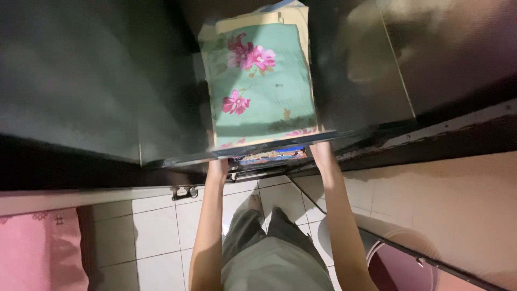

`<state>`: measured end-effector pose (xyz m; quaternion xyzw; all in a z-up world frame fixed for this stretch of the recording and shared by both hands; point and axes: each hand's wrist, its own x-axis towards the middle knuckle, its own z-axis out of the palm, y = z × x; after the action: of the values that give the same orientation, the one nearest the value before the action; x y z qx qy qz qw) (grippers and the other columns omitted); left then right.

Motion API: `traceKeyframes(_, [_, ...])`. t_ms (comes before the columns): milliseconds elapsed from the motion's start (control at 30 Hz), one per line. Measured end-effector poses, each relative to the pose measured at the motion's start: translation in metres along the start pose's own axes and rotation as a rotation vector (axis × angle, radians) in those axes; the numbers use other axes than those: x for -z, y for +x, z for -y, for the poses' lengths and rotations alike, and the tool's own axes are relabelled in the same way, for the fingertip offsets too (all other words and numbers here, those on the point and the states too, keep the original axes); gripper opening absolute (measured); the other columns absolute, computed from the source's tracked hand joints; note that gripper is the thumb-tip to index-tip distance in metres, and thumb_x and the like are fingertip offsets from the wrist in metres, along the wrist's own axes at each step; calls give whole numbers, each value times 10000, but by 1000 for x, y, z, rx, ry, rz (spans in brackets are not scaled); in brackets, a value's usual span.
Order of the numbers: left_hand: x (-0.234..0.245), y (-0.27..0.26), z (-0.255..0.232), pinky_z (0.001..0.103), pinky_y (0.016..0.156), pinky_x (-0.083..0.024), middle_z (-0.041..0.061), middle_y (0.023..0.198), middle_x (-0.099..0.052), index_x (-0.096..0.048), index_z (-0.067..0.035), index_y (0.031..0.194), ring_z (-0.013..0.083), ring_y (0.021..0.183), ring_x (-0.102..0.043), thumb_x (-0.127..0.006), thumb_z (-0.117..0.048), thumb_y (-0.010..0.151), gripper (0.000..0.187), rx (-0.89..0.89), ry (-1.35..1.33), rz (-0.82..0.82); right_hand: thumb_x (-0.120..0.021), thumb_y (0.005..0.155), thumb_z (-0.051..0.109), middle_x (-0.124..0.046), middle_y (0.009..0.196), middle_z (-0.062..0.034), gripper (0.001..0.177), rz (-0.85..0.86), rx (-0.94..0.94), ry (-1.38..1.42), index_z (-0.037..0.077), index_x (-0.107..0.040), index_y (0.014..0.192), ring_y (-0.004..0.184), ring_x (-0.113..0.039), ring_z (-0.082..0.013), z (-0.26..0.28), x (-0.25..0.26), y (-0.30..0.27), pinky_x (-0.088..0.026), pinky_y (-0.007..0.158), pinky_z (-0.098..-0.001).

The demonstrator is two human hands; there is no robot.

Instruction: Organizing and arranging various folded clothes on a bed and placing them into a wardrobe.

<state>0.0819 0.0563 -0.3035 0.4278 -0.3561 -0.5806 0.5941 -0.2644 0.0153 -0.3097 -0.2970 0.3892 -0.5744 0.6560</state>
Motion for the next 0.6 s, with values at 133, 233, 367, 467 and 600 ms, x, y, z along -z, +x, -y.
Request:
traceKeyframes(133, [16, -21, 34, 370, 1232, -259, 136, 1532, -503, -438, 40, 1505, 244, 1452, -418, -294, -679, 1080, 848, -83, 10, -132, -374, 1093, 365, -540, 1444, -120, 482, 87, 33, 48, 30, -500, 1418, 1363, -482, -206, 9, -13, -23, -316, 1215, -382])
traceKeyframes(233, [-35, -60, -12, 431, 1175, -284, 67, 1614, -360, -306, -63, 1580, 249, 1477, -330, -230, -648, 1015, 816, 30, 47, -250, -320, 1105, 430, -433, 1595, -92, 578, 36, 27, -72, 53, -377, 1540, 1474, -391, -161, 43, -40, -60, -246, 1235, -346])
traceKeyframes(367, [-73, -100, -33, 363, 1233, -216, 98, 1674, -297, -265, -63, 1611, 209, 1550, -271, -282, -570, 1080, 735, -149, 201, -279, -459, 1082, 409, -420, 1592, -99, 622, 16, 112, -130, 26, -340, 1558, 1447, -440, -231, 57, -45, -88, -298, 1213, -390])
traceKeyframes(467, [-97, -128, -45, 366, 1203, -311, 150, 1605, -422, -353, -48, 1581, 237, 1485, -402, -407, -412, 1098, 607, -289, 346, -320, -512, 1060, 389, -416, 1592, -75, 630, 0, 136, -222, 86, -322, 1579, 1450, -428, -221, 64, -43, -110, -301, 1191, -381])
traceKeyframes(600, [-82, -140, -20, 326, 1125, -430, 139, 1439, -603, -486, -40, 1475, 218, 1284, -596, -532, -197, 1086, 421, -324, 234, -409, -591, 1052, 316, -545, 1453, -88, 544, -17, 189, -190, 107, -456, 1536, 1332, -556, -202, 59, -41, -125, -441, 1094, -379])
